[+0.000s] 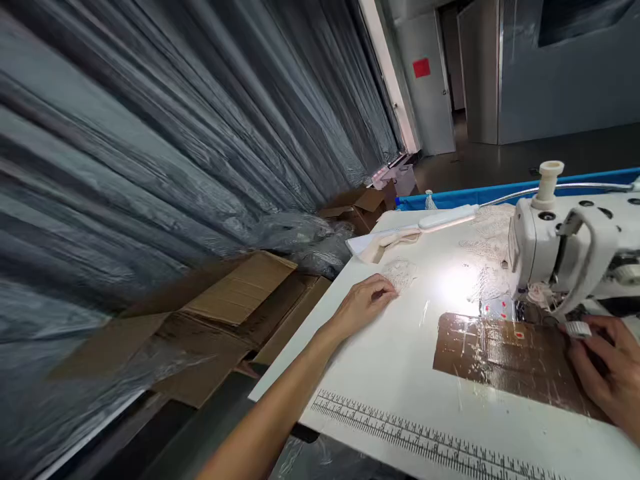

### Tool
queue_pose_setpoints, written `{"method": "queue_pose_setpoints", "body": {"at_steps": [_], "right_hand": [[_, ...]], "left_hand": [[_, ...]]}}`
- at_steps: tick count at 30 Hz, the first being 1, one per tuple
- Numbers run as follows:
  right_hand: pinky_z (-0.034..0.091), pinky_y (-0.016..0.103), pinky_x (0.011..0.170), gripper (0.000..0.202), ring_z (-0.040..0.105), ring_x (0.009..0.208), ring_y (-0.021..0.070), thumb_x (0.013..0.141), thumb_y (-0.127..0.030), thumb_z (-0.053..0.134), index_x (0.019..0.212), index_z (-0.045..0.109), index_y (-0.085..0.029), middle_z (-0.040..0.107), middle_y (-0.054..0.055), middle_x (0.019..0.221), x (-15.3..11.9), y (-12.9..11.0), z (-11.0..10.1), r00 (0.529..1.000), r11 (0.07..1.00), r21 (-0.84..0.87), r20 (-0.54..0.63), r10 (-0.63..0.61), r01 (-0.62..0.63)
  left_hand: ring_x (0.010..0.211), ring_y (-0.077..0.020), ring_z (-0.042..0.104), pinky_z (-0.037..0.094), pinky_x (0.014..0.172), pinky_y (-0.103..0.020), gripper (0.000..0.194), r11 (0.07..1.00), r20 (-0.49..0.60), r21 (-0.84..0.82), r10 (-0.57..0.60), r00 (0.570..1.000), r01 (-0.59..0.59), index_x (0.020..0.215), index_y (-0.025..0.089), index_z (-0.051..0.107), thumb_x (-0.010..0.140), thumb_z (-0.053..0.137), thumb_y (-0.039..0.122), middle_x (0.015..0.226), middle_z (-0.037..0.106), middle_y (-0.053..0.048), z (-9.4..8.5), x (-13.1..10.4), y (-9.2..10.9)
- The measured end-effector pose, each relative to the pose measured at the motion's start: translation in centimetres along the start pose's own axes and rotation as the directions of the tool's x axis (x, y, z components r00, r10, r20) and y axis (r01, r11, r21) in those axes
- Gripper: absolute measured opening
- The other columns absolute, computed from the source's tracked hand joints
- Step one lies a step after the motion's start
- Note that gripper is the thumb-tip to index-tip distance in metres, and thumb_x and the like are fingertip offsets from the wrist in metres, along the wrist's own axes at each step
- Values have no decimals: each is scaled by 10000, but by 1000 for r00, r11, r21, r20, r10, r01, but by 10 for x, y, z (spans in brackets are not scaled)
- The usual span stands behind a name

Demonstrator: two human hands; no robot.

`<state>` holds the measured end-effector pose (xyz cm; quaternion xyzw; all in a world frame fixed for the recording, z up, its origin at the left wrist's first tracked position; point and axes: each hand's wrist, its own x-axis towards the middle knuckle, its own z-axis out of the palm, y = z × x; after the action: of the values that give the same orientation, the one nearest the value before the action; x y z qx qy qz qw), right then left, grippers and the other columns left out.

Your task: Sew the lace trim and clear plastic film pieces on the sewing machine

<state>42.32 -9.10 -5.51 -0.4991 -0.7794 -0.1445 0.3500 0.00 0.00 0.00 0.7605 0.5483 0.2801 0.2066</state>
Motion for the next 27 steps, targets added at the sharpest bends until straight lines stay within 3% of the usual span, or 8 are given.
{"method": "queue_pose_setpoints", "body": {"at_steps": [8, 11, 14, 16, 19, 22, 24, 27], "right_hand": [[507, 317, 604, 225, 624, 781, 173, 954, -383, 467, 910, 647, -255, 569, 40, 1048, -4, 2, 2, 999, 999, 30, 16, 45, -46], [508, 317, 596, 208, 630, 768, 172, 941, -376, 488, 892, 653, -259, 570, 43, 1066, -6, 1, 3, 997, 996, 50, 16, 77, -77], [508, 312, 573, 215, 639, 797, 186, 936, -371, 481, 908, 670, -272, 574, 51, 1064, -6, 0, 2, 996, 994, 66, 36, 82, -84], [514, 312, 574, 214, 640, 803, 192, 930, -362, 484, 931, 682, -282, 574, 57, 1052, -7, 0, 2, 994, 994, 51, 54, 90, -92], [513, 306, 566, 208, 631, 779, 190, 922, -343, 500, 990, 689, -289, 567, 69, 1033, -7, 0, 0, 992, 995, -3, 79, 102, -102], [505, 291, 549, 214, 614, 733, 172, 927, -325, 499, 1020, 687, -281, 558, 76, 1013, -5, -2, -3, 992, 996, -18, 94, 89, -88], [501, 284, 531, 224, 607, 714, 167, 933, -326, 491, 1014, 692, -273, 556, 80, 1003, -3, -4, -5, 993, 997, -6, 89, 80, -80], [504, 286, 505, 267, 611, 703, 173, 945, -363, 465, 1007, 704, -261, 563, 92, 1018, 2, -7, -7, 992, 996, 14, 89, 87, -89]], "left_hand": [[902, -190, 626, 478, 785, -280, 349, 957, -226, -287, -30, 974, -37, 846, 173, 629, 887, 563, 514, 1014, 703, -86, -24, -13, 28], [846, -186, 652, 502, 754, -285, 364, 922, 142, -387, 38, 989, 20, 835, 165, 649, 889, 589, 519, 921, 719, -86, -33, -33, 49], [878, -180, 658, 513, 785, -297, 274, 940, 529, -318, 67, 846, 124, 908, 175, 675, 875, 629, 444, 970, 724, -73, -28, -48, 61], [895, -171, 645, 508, 805, -300, 244, 955, 579, -260, 36, 815, 143, 967, 190, 680, 857, 647, 405, 1009, 716, -63, -21, -50, 62], [896, -172, 636, 508, 820, -303, 239, 949, 471, -270, -17, 882, 162, 967, 194, 690, 859, 627, 398, 971, 708, -57, -12, -40, 51], [882, -181, 623, 501, 815, -308, 252, 960, 92, -218, -160, 983, 177, 981, 198, 690, 837, 628, 396, 958, 696, -55, -8, -17, 27], [796, -180, 606, 493, 748, -303, 242, 950, -217, -152, -301, 929, 272, 946, 198, 692, 779, 667, 371, 936, 688, -49, -6, 0, 9], [756, -177, 571, 466, 708, -291, 160, 944, -306, -144, -329, 894, 298, 780, 179, 674, 693, 708, 309, 881, 657, -50, 0, 19, -13]]}}
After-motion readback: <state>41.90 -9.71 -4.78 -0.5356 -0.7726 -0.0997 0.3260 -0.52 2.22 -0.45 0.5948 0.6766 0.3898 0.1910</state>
